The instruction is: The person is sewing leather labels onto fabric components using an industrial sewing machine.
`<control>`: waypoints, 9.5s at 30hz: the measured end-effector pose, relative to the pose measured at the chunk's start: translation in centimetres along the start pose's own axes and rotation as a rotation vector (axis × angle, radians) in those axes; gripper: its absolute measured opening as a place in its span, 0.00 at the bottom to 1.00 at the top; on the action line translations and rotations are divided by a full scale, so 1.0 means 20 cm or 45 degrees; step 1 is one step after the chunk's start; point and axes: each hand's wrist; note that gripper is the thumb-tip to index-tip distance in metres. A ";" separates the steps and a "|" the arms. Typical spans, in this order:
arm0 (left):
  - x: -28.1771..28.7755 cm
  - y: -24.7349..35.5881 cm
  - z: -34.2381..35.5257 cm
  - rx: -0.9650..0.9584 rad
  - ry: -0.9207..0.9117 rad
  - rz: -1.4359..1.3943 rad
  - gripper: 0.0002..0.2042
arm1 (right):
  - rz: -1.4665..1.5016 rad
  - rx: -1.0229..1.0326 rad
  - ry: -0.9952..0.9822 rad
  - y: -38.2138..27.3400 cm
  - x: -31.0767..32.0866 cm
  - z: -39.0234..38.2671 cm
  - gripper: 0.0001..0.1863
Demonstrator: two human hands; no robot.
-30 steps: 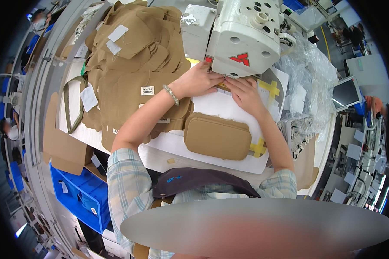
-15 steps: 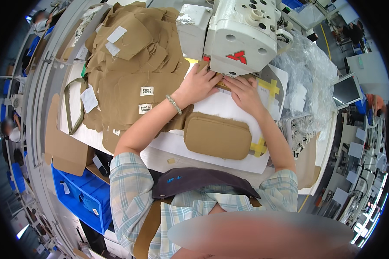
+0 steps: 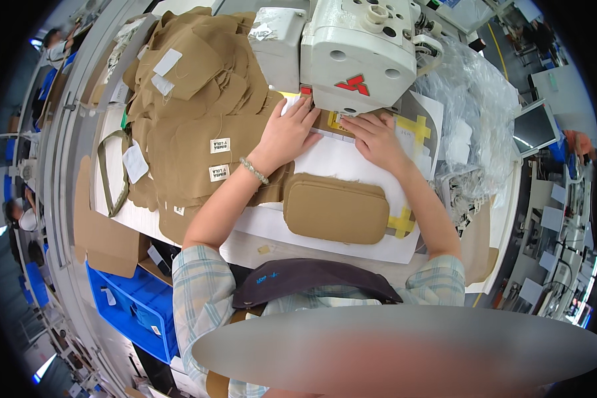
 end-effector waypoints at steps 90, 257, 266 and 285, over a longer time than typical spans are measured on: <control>0.05 0.03 0.06 -0.118 -0.112 -0.161 0.22 | -0.060 0.048 -0.092 -0.08 0.01 0.00 0.15; 0.71 0.11 -0.64 0.840 0.279 -0.699 0.15 | -0.313 0.101 0.191 -0.41 0.03 0.12 0.18; 0.68 0.03 -0.73 0.909 0.292 -0.453 0.16 | -0.176 0.020 0.289 -0.42 0.11 0.08 0.18; 0.55 -0.01 -0.61 0.884 0.442 0.070 0.19 | -0.271 -1.097 0.512 -0.30 0.31 -0.97 0.18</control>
Point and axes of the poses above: each hand's wrist, its own z-axis towards the middle knuckle, its own x-axis out of the back of the hand, y = z × x, and after that the axes turned 8 degrees about -x, right-handed
